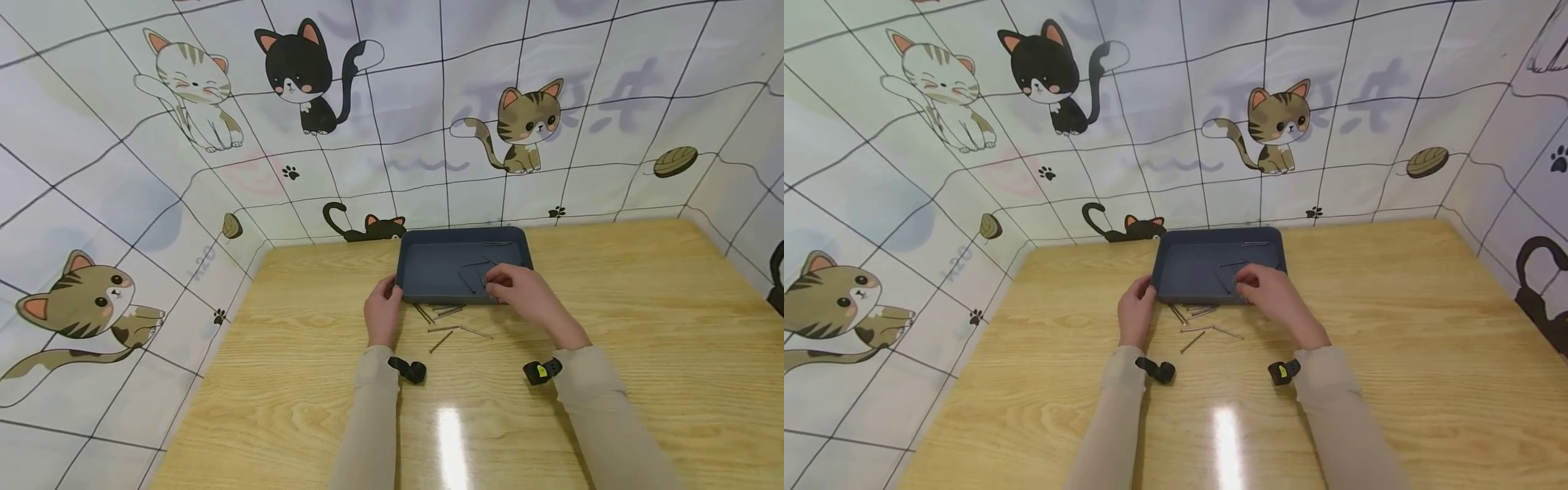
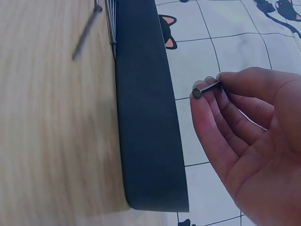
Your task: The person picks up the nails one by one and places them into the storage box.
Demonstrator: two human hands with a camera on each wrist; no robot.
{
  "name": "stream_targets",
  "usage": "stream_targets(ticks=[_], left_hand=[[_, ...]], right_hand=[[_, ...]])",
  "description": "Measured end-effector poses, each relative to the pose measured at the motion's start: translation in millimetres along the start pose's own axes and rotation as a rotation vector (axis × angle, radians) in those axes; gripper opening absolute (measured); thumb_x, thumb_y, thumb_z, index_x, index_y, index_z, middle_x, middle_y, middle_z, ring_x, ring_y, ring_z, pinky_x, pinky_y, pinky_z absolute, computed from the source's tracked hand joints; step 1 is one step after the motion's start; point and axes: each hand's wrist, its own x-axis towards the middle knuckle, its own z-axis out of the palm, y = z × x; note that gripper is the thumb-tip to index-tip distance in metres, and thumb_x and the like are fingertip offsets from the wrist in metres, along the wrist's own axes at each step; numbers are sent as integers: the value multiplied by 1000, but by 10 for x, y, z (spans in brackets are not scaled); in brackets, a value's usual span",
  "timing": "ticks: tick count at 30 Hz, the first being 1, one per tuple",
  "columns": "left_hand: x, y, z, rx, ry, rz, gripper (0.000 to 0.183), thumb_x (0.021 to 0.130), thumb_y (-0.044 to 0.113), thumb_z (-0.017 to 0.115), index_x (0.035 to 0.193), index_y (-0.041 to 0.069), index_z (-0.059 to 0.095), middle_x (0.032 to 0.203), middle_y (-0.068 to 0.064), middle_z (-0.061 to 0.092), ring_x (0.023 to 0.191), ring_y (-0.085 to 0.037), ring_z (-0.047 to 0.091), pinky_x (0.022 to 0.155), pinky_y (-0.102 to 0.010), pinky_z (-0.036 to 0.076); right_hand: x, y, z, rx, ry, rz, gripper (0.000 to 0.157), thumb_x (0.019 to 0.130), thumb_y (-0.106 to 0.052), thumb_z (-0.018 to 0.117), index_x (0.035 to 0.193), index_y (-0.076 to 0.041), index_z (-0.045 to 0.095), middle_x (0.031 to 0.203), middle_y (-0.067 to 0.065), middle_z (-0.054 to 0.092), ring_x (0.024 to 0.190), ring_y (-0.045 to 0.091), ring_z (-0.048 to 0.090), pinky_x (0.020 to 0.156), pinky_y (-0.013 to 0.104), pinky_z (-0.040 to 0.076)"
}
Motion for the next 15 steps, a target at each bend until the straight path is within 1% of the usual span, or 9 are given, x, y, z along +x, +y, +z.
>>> stream_targets(ticks=[4, 10, 12, 15], left_hand=[[13, -1, -9, 0, 8, -2, 31, 87, 28, 50, 117, 25, 60, 107, 7, 61, 93, -8, 55, 78, -33, 45], [24, 2, -16, 2, 8, 6, 32, 87, 30, 50, 117, 25, 60, 106, 7, 61, 91, -7, 56, 77, -33, 45], [20, -3, -11, 0, 4, 9, 32, 87, 29, 50, 117, 24, 60, 106, 6, 61, 91, -8, 56, 77, -33, 45], [7, -11, -4, 0, 0, -5, 33, 87, 30, 50, 117, 24, 60, 106, 7, 61, 91, -7, 55, 77, -33, 45]], right_hand=[[51, -11, -54, 21, -9, -3, 27, 90, -23, 52, 113, -8, 56, 96, 8, 61, 77, 20, 59, 66, 35, 47], [146, 3, -83, 71, -24, 8, 25, 90, -20, 52, 111, -7, 55, 96, 13, 60, 78, 26, 60, 70, 42, 48], [187, 16, -88, 78, -31, 19, 25, 90, -21, 52, 111, -7, 55, 97, 15, 60, 79, 26, 61, 71, 42, 49], [260, 48, -92, 84, -53, 34, 27, 90, -20, 52, 112, -5, 55, 97, 17, 60, 79, 25, 61, 72, 41, 49]])
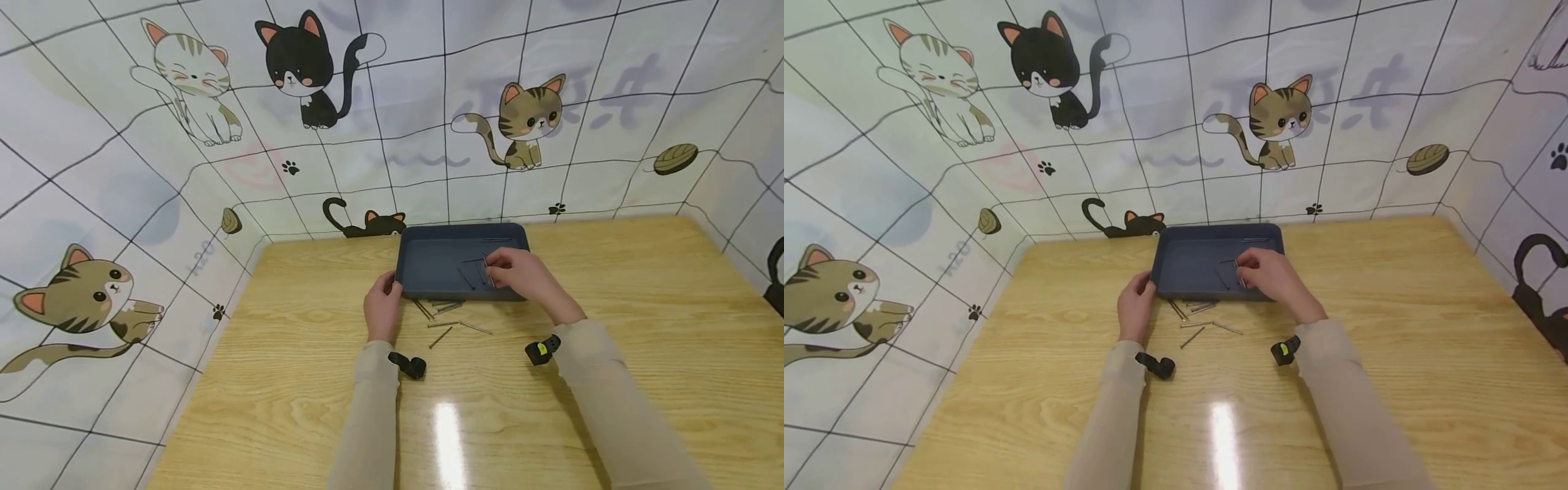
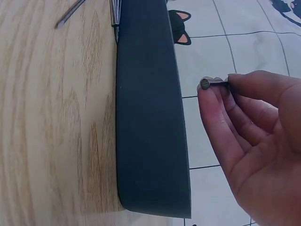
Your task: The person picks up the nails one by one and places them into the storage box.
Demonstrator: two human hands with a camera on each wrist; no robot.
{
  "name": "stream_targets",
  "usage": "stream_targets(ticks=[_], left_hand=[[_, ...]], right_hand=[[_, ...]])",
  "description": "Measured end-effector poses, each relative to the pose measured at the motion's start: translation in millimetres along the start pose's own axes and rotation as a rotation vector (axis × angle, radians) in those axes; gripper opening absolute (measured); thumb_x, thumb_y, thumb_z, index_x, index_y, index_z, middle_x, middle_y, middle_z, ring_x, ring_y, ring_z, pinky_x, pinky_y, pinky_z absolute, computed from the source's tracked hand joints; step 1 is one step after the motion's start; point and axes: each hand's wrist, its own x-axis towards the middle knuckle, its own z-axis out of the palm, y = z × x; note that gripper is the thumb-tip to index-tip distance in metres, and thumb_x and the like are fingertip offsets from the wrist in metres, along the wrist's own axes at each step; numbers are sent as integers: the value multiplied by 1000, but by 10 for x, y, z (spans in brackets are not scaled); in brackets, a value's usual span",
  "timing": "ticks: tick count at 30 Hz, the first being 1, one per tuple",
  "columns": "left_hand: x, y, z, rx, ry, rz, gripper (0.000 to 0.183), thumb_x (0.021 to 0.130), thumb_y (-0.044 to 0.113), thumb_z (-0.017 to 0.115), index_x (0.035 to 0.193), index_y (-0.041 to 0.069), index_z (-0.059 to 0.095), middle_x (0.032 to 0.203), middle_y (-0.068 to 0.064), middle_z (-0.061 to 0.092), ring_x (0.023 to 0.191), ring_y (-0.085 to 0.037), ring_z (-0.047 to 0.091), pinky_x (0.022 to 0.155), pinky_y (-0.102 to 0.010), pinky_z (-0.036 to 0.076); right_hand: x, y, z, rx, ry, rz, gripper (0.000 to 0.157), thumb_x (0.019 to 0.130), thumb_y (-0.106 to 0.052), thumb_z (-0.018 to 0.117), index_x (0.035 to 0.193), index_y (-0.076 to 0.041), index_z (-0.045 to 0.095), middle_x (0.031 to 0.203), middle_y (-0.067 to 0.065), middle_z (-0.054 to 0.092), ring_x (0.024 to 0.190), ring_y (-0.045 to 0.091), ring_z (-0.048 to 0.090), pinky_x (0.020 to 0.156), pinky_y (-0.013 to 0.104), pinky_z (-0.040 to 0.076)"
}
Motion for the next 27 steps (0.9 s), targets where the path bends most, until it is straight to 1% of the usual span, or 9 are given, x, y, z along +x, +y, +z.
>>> stream_targets(ticks=[4, 7, 13, 18, 22, 27], left_hand=[[2, -9, -3, 3, 5, -11, 32, 86, 29, 50, 117, 24, 60, 105, 8, 61, 90, -6, 55, 77, -32, 45], [11, -6, -7, 0, 12, -6, 32, 86, 29, 50, 117, 24, 60, 105, 8, 61, 90, -7, 55, 77, -32, 45], [21, 4, -13, -1, 13, 2, 32, 87, 28, 51, 117, 23, 60, 104, 7, 62, 89, -8, 55, 76, -33, 44], [13, 0, -18, 10, 20, -3, 32, 86, 29, 51, 117, 24, 60, 104, 8, 62, 89, -7, 55, 77, -32, 44], [18, 6, -12, 21, 27, -12, 32, 86, 29, 51, 116, 25, 61, 103, 9, 62, 88, -6, 55, 76, -32, 44], [28, 16, 8, 29, 25, -16, 30, 86, 29, 52, 114, 27, 61, 100, 10, 62, 86, -5, 54, 76, -31, 44]], right_hand=[[115, 41, -16, 4, -34, 24, 30, 91, -18, 51, 115, -1, 54, 96, 18, 60, 79, 25, 62, 71, 40, 50], [203, 82, -30, 23, -41, 55, 31, 91, -16, 50, 116, 2, 52, 97, 18, 59, 79, 25, 62, 71, 38, 50], [331, 144, -41, 87, -71, 147, 35, 90, -14, 50, 119, 5, 49, 105, 20, 55, 85, 26, 61, 73, 38, 50], [395, 156, -27, 117, -116, 173, 36, 90, -12, 48, 122, 6, 47, 111, 22, 52, 91, 29, 59, 76, 38, 49], [441, 171, -9, 110, -118, 180, 36, 90, -10, 48, 122, 6, 47, 111, 23, 52, 91, 30, 59, 74, 37, 50], [486, 204, 21, 58, -90, 207, 35, 90, -9, 47, 119, 8, 49, 109, 25, 53, 87, 30, 60, 71, 36, 51]])
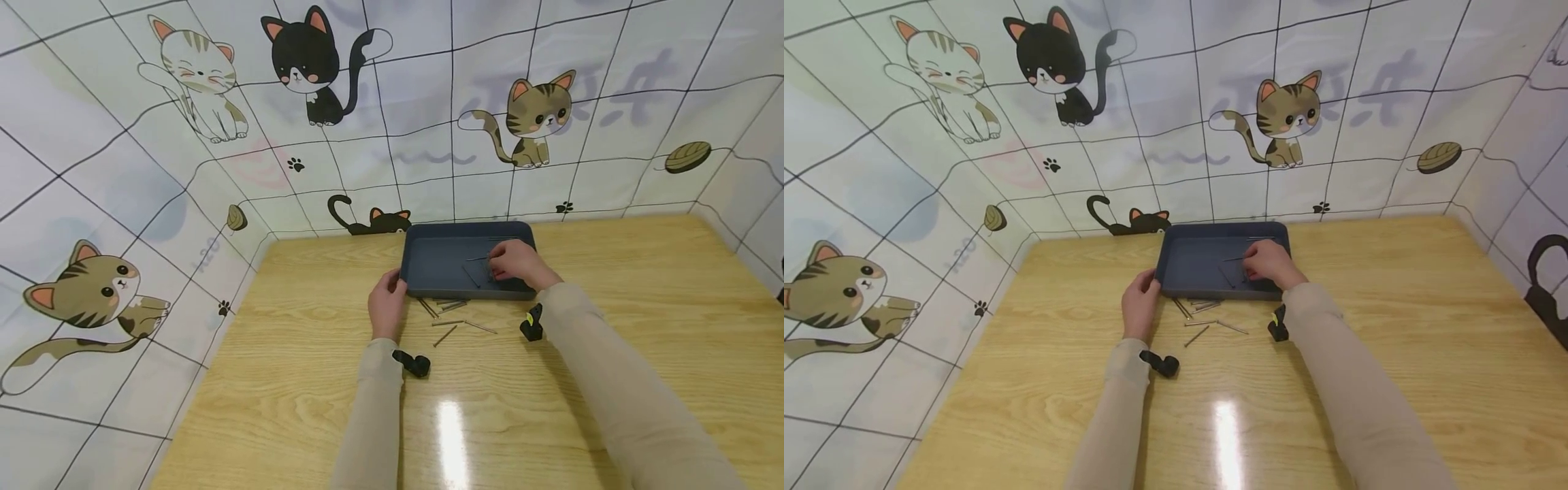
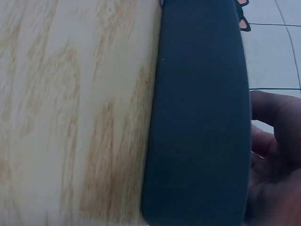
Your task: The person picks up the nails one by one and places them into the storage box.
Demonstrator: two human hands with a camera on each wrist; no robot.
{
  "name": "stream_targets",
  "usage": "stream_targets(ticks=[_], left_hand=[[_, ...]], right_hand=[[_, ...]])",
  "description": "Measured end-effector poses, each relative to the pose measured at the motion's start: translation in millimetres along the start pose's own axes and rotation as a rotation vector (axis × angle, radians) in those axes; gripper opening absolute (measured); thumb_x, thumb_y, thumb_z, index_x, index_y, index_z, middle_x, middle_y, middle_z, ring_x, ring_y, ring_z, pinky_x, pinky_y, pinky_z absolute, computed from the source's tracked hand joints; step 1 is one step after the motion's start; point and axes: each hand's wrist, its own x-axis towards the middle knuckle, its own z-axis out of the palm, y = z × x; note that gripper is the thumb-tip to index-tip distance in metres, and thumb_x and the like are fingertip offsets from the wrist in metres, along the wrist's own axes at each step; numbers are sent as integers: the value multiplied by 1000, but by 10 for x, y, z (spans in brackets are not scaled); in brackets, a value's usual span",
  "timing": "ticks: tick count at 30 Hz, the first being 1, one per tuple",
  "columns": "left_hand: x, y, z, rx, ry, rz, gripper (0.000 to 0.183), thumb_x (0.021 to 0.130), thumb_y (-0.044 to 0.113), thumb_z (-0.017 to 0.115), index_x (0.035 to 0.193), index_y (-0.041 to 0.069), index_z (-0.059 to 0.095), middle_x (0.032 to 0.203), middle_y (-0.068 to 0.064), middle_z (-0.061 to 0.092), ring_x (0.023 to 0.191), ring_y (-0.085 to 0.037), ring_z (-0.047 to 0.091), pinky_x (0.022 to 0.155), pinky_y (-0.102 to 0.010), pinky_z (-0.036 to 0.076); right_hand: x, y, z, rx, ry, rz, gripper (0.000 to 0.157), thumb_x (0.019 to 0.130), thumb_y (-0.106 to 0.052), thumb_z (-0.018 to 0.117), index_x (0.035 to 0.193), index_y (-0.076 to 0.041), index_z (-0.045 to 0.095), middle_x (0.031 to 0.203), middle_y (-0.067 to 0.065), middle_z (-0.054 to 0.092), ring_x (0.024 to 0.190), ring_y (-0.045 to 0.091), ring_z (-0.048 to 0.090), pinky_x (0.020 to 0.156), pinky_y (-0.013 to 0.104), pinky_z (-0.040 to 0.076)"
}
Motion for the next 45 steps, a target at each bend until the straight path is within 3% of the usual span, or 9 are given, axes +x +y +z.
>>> stream_targets(ticks=[8, 16, 22, 28, 35, 40, 45], left_hand=[[-14, 9, 20, -3, 0, 12, 30, 85, 27, 52, 114, 25, 62, 99, 9, 63, 85, -6, 55, 75, -32, 44], [-3, -7, 46, -5, -10, 16, 32, 85, 29, 52, 115, 24, 61, 100, 8, 63, 86, -6, 55, 76, -32, 44], [10, 5, 44, -4, -7, 27, 32, 86, 29, 51, 116, 23, 61, 102, 7, 63, 87, -6, 55, 76, -32, 44], [-5, 11, 34, -1, -9, 18, 32, 86, 28, 51, 116, 23, 61, 102, 7, 62, 87, -6, 55, 76, -32, 44], [-17, 13, 28, -3, -12, 10, 32, 86, 30, 51, 116, 24, 61, 102, 8, 62, 88, -5, 55, 76, -32, 44], [-15, 17, 11, -9, -8, 11, 32, 86, 28, 51, 115, 24, 61, 103, 7, 62, 88, -6, 55, 77, -32, 44], [-11, 23, -2, -12, -7, 6, 31, 86, 28, 52, 115, 24, 61, 103, 7, 62, 88, -5, 55, 77, -32, 44]], right_hand=[[64, 7, 40, -89, 37, 54, 33, 90, -9, 45, 116, 9, 51, 111, 25, 53, 84, 28, 61, 68, 34, 51], [70, -30, 54, -341, 81, 91, 30, 86, -16, 51, 105, 4, 63, 83, 12, 66, 66, 18, 63, 77, 43, 46], [87, -16, 81, -379, 135, 97, 24, 85, -15, 52, 92, 1, 69, 69, 7, 66, 63, 19, 62, 73, 43, 47], [94, 14, 113, -418, 148, 88, 23, 86, -16, 52, 77, -2, 69, 63, 4, 63, 57, 16, 59, 58, 37, 47], [55, -25, 133, -409, 168, 85, 33, 85, -13, 51, 52, -11, 52, 55, 7, 60, 52, 20, 57, 42, 28, 38], [38, -50, 155, -405, 182, 70, 35, 85, -12, 51, 50, -12, 50, 55, 9, 60, 50, 22, 56, 41, 27, 35], [36, -42, 163, -411, 187, 43, 29, 85, -11, 51, 57, -5, 60, 56, 9, 61, 49, 20, 55, 45, 30, 39]])
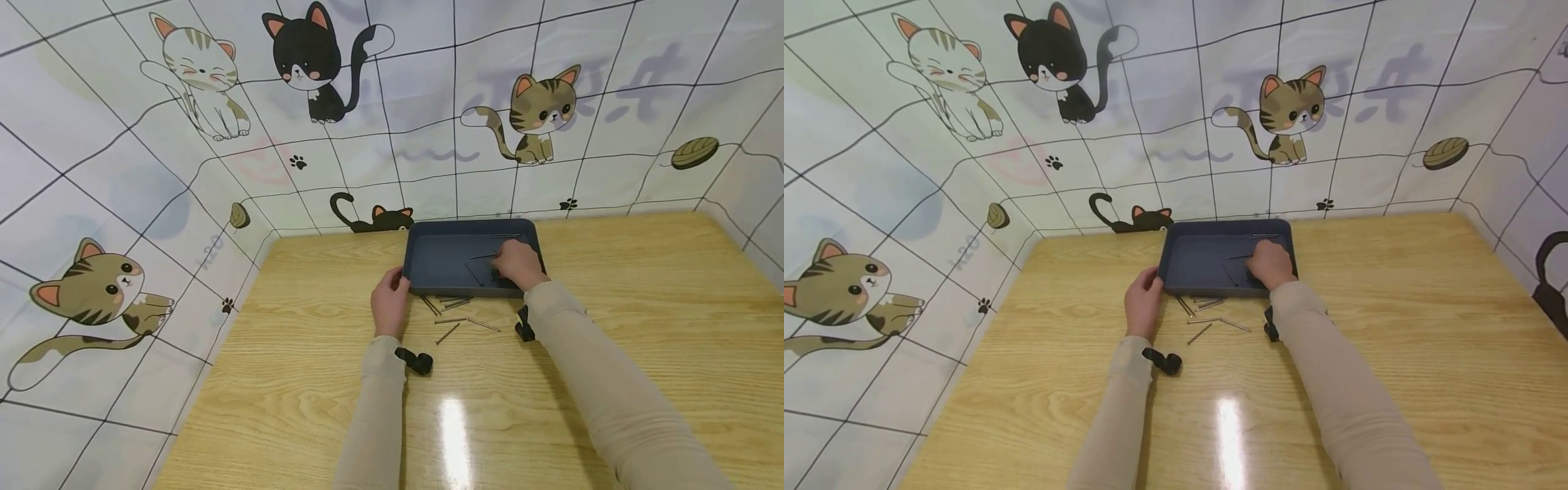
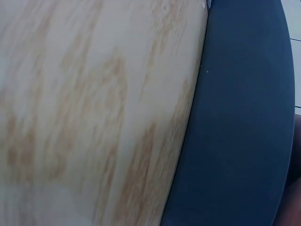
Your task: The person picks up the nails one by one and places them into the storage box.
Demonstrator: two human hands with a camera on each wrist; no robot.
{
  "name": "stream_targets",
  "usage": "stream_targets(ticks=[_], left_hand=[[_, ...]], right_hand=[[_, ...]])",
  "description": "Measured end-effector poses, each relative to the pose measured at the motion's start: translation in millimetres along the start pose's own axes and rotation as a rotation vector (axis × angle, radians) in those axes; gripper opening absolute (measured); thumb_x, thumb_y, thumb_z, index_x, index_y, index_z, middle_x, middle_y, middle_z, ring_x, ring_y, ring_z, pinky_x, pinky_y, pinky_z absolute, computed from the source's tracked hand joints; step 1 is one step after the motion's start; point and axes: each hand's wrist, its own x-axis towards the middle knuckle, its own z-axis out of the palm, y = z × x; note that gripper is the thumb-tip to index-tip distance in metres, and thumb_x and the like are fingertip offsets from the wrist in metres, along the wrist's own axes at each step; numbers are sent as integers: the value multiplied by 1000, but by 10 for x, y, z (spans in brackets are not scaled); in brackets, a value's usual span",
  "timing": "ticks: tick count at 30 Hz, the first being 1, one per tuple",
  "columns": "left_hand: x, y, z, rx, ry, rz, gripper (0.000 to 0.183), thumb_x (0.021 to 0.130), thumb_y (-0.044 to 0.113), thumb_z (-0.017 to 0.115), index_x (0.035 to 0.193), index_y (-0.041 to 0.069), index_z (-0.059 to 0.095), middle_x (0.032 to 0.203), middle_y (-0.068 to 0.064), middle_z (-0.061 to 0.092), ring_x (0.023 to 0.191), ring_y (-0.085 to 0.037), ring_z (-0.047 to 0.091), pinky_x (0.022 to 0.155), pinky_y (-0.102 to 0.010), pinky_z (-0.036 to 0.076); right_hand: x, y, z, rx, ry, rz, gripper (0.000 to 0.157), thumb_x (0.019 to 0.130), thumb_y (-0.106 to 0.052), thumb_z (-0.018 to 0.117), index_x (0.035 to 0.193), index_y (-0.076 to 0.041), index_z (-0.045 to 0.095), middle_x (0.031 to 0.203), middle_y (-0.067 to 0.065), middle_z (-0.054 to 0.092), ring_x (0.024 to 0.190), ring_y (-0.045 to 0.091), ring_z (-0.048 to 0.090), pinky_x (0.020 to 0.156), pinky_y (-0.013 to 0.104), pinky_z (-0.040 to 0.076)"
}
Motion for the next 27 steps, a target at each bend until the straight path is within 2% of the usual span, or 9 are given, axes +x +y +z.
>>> stream_targets(ticks=[4, 10, 13, 17, 20, 27], left_hand=[[0, 11, 18, -4, -1, 4, 31, 86, 27, 52, 115, 24, 61, 103, 6, 63, 88, -6, 55, 77, -32, 44], [-9, -2, 34, -8, 4, 6, 32, 86, 28, 51, 115, 25, 61, 103, 7, 63, 87, -6, 55, 76, -33, 44], [-13, -27, 38, -5, 6, 4, 31, 86, 29, 51, 115, 26, 61, 103, 8, 62, 87, -5, 55, 76, -32, 44], [-10, -41, 33, 0, 11, 0, 31, 86, 29, 51, 115, 26, 61, 104, 8, 62, 88, -5, 55, 76, -32, 44], [-9, -34, 20, -5, 9, -1, 31, 86, 29, 51, 115, 26, 61, 104, 9, 62, 89, -5, 55, 77, -32, 44], [-22, -41, 15, -32, -10, 19, 29, 87, 29, 51, 115, 27, 60, 104, 9, 61, 92, -8, 55, 78, -35, 45]], right_hand=[[-12, 22, -18, 2, 13, -16, 20, 85, -9, 51, 78, 1, 67, 63, 10, 63, 53, 19, 57, 56, 38, 46], [-44, 76, -27, -20, 36, -71, 25, 87, -8, 49, 104, 5, 60, 84, 16, 63, 58, 18, 56, 60, 39, 47], [-85, 101, -47, -21, 37, -95, 26, 89, -9, 48, 108, 5, 58, 94, 20, 61, 60, 19, 57, 61, 39, 47], [-143, 126, -121, -5, 49, -129, 27, 90, -11, 46, 110, 2, 58, 106, 21, 57, 77, 27, 58, 69, 44, 45], [-174, 133, -187, 2, 56, -147, 26, 90, -13, 46, 110, 1, 58, 108, 21, 56, 87, 32, 55, 73, 46, 43], [-273, 128, -286, 32, 50, -170, 28, 91, -17, 47, 112, -1, 57, 109, 19, 56, 93, 33, 53, 76, 47, 42]])
